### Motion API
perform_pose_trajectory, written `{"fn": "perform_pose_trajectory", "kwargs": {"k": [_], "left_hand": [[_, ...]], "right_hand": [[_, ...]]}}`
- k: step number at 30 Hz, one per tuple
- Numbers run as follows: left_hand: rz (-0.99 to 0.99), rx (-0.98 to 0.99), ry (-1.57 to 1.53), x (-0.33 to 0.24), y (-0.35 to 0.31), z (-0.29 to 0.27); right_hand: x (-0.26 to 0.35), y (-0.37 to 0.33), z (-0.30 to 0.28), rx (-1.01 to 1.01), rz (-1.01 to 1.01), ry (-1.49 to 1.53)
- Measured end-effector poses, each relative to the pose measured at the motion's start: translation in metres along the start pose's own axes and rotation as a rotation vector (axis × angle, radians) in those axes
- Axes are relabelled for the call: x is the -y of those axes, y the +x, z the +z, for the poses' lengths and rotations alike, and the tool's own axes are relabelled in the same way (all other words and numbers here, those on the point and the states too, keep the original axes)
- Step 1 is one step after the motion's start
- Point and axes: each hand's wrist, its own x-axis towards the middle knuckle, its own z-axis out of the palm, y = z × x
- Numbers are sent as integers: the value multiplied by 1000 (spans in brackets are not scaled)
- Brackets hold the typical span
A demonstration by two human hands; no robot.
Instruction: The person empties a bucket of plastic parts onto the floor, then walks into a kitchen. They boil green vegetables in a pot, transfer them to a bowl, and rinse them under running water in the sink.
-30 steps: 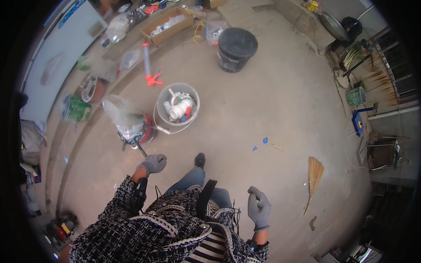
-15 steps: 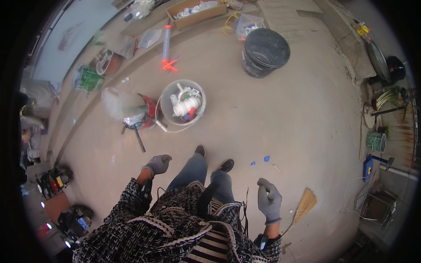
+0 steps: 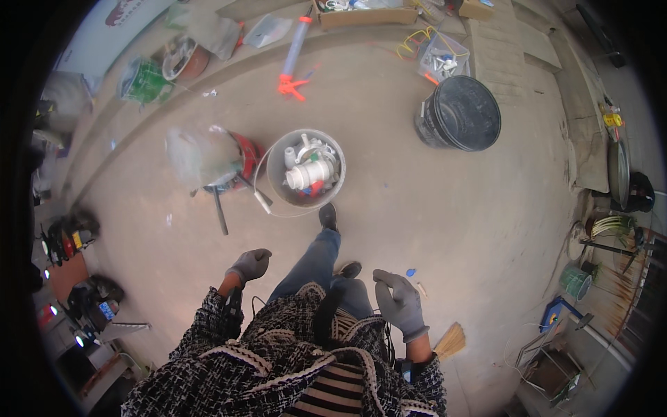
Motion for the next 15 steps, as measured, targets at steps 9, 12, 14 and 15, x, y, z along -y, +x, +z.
{"fn": "perform_pose_trajectory", "kwargs": {"k": [9, 12, 14, 15], "left_hand": [[-66, -8, -149, -3, 38, -44], [-121, 14, -197, -2, 39, -42], [-133, 20, -216, -4, 36, -39], [-153, 24, -217, -6, 33, -38]], "right_hand": [[37, 77, 5, 108, 26, -44], [35, 92, 2, 160, 19, -59], [30, 101, -1, 202, 52, -55], [27, 106, -3, 215, 16, -34]]}}
